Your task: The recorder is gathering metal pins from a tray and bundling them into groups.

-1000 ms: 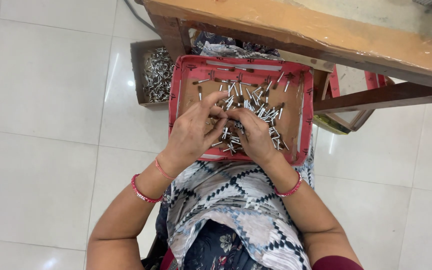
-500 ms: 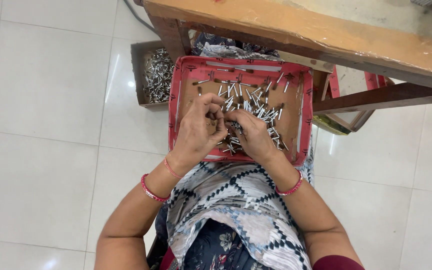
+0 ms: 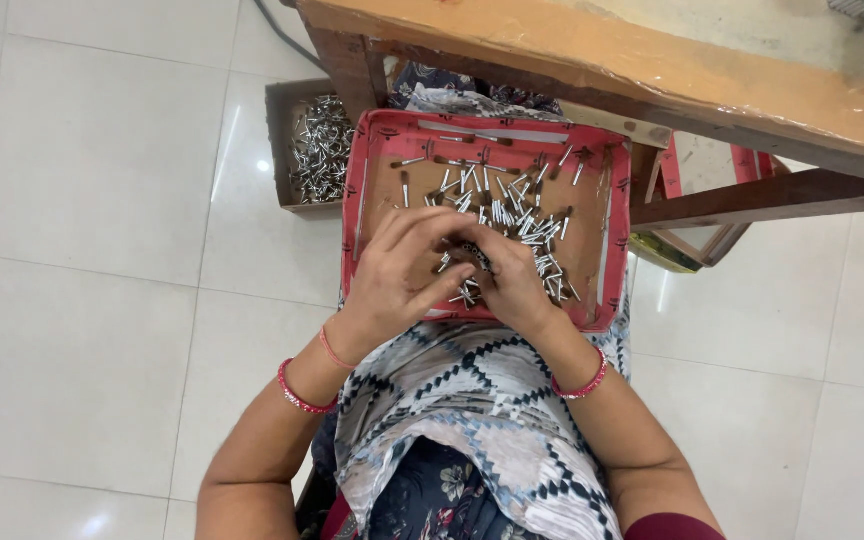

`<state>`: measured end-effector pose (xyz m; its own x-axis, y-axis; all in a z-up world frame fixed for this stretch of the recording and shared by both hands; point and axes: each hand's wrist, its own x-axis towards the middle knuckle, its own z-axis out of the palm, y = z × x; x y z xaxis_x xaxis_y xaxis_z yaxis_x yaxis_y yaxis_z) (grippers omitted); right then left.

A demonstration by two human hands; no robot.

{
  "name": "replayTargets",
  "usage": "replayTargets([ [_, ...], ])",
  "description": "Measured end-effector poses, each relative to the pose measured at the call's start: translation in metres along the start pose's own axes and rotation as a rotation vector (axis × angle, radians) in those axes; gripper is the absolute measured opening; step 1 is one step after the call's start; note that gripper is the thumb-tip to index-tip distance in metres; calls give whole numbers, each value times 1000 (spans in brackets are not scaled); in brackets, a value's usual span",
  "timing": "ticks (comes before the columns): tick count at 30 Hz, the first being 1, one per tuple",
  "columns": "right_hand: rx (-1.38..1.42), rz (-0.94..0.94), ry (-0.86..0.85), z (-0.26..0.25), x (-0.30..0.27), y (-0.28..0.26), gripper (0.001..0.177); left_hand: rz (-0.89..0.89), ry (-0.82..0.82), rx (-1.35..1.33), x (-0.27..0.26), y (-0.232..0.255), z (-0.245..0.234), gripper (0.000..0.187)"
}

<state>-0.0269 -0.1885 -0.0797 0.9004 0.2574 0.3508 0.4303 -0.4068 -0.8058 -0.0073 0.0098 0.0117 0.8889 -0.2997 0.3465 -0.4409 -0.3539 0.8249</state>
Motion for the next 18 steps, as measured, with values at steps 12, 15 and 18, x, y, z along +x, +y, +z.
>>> replayTargets([
  [12, 269, 227, -82, -2, 6, -20, 61, -33, 55, -68, -16, -27, 5, 22],
  [15, 359, 214, -59, 0, 5, -18, 58, -71, 58, -96, -19, -27, 2, 23],
  [18, 365, 199, -59, -2, 7, -24, 56, -54, 81, -96, -18, -26, 1, 22],
])
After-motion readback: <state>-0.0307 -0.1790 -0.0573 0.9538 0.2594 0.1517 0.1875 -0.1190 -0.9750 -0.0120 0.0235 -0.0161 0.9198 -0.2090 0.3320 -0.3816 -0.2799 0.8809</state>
